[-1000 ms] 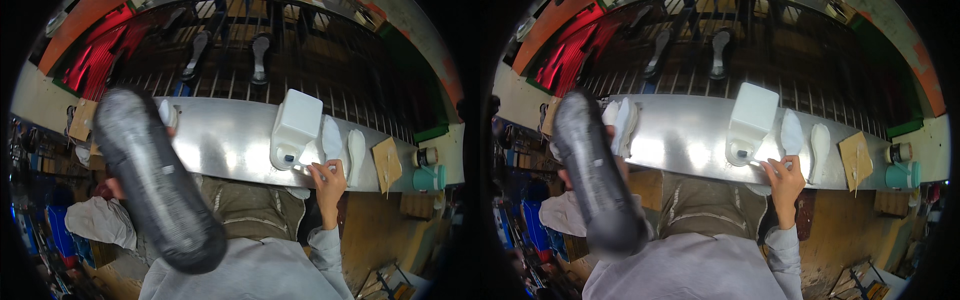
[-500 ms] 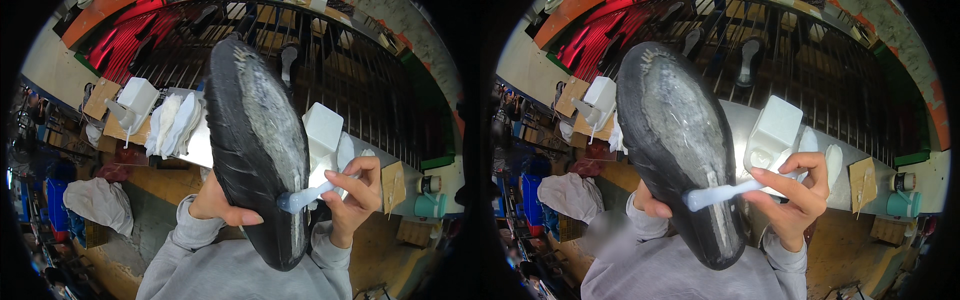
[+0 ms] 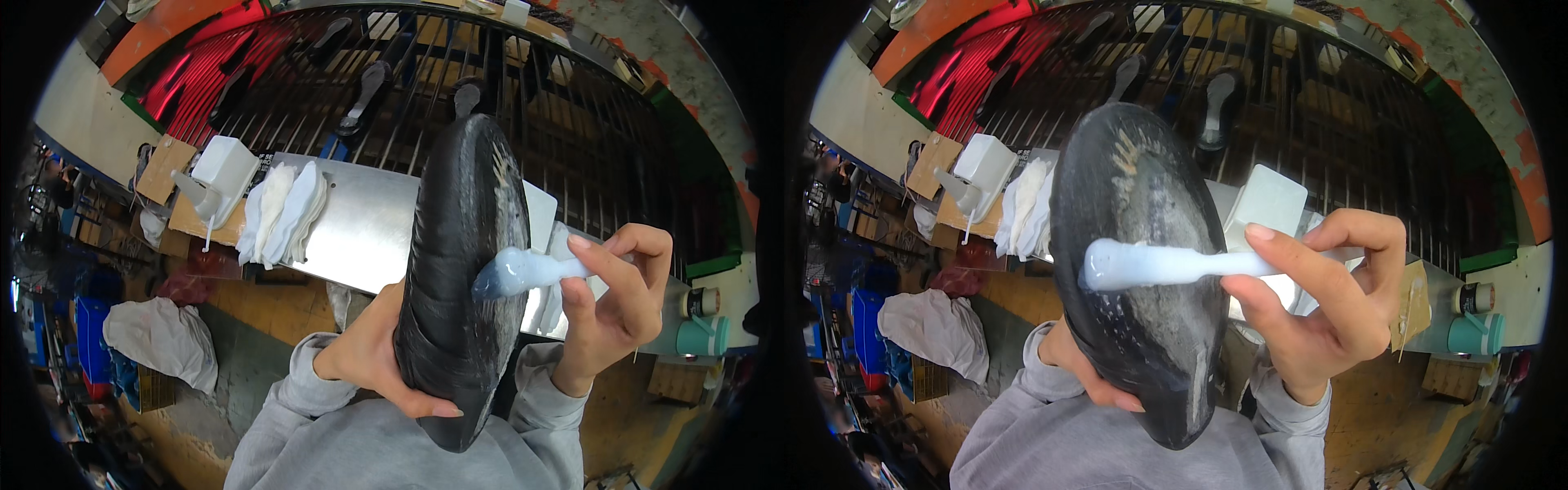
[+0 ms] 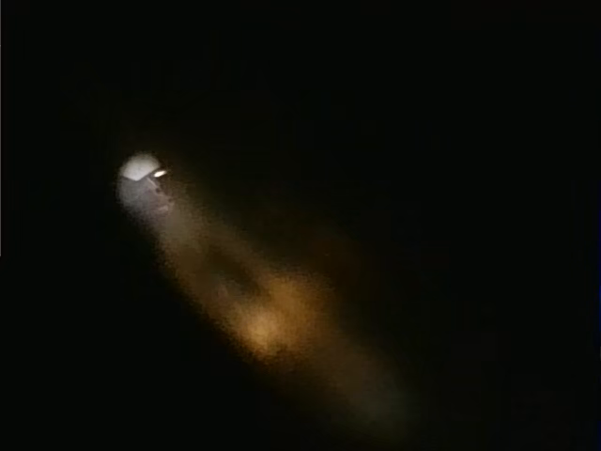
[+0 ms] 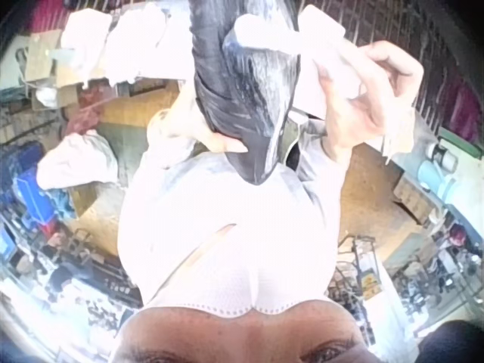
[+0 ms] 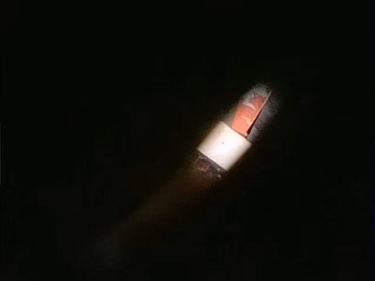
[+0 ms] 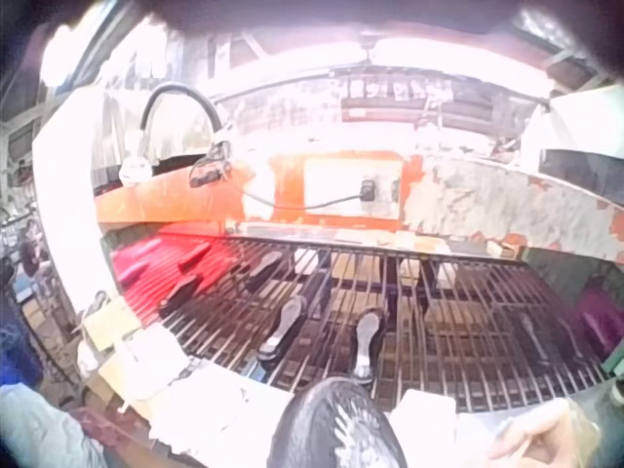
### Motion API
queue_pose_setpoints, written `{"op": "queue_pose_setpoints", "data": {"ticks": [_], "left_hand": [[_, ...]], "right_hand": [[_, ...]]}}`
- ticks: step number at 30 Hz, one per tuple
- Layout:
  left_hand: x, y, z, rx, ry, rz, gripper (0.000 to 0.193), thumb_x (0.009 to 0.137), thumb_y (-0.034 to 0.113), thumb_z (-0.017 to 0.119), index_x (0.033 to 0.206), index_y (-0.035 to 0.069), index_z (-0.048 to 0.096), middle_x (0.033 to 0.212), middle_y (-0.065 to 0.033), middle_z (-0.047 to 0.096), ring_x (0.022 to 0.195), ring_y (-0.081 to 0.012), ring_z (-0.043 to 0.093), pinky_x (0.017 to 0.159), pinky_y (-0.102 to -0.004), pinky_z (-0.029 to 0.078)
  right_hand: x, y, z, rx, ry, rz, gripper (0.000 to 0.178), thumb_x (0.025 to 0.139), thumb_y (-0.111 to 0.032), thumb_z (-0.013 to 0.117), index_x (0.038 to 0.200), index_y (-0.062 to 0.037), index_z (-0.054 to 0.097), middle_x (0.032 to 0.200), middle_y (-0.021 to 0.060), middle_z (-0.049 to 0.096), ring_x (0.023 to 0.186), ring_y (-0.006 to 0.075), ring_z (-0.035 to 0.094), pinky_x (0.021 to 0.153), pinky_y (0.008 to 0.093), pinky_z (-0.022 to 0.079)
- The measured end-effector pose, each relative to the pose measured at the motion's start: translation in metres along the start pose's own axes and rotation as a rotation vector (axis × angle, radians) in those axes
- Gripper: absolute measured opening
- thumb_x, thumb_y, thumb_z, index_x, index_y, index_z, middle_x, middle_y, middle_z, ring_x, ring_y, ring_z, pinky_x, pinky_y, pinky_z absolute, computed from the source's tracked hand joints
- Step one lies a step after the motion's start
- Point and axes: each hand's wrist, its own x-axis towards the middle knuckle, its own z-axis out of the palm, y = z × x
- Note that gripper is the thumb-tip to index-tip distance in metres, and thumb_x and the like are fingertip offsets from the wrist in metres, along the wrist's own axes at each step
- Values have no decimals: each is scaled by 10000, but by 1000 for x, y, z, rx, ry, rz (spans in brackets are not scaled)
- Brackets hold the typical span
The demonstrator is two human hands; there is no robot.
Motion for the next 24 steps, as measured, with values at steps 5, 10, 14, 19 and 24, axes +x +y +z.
{"op": "queue_pose_setpoints", "data": {"ticks": [5, 10, 14, 19, 24], "left_hand": [[0, 2, 5, 68, 23, 36, 954, 563, 282, 954, 1340, -39, 503, 1186, -135, 628, 1072, -243, 624, 979, -358, 476], [-2, 6, 9, 65, 19, -5, 940, 581, 299, 944, 1346, -41, 517, 1204, -150, 644, 1066, -263, 656, 971, -361, 491], [1, 12, 10, 149, -1, 26, 984, 584, 320, 940, 1383, -42, 496, 1257, -173, 631, 1115, -284, 656, 994, -369, 488], [-8, 7, 19, 16, 74, -1, 1051, 586, 346, 934, 1428, -56, 450, 1338, -202, 591, 1173, -310, 634, 1032, -381, 466], [-9, 8, 18, -5, 43, -14, 1122, 587, 342, 932, 1475, -62, 379, 1367, -208, 572, 1198, -303, 617, 1050, -374, 447]], "right_hand": [[8, -1, -6, -58, 30, -26, 438, 553, -236, 923, 960, -115, 814, 895, 35, 509, 707, 135, 496, 600, 251, 369], [18, -3, -10, -96, 46, -23, 410, 559, -158, 914, 949, -91, 807, 893, 34, 508, 710, 130, 499, 604, 250, 372], [22, 1, -12, -124, 85, -5, 410, 563, -120, 909, 956, -75, 802, 904, 38, 509, 725, 129, 500, 616, 246, 372], [23, 8, -9, 21, 89, 30, 394, 574, -174, 912, 939, -73, 802, 900, 26, 512, 741, 129, 493, 624, 241, 358], [16, 18, -15, 150, 3, -3, 437, 550, -336, 920, 913, -118, 815, 883, 22, 513, 761, 131, 479, 638, 252, 343]]}}
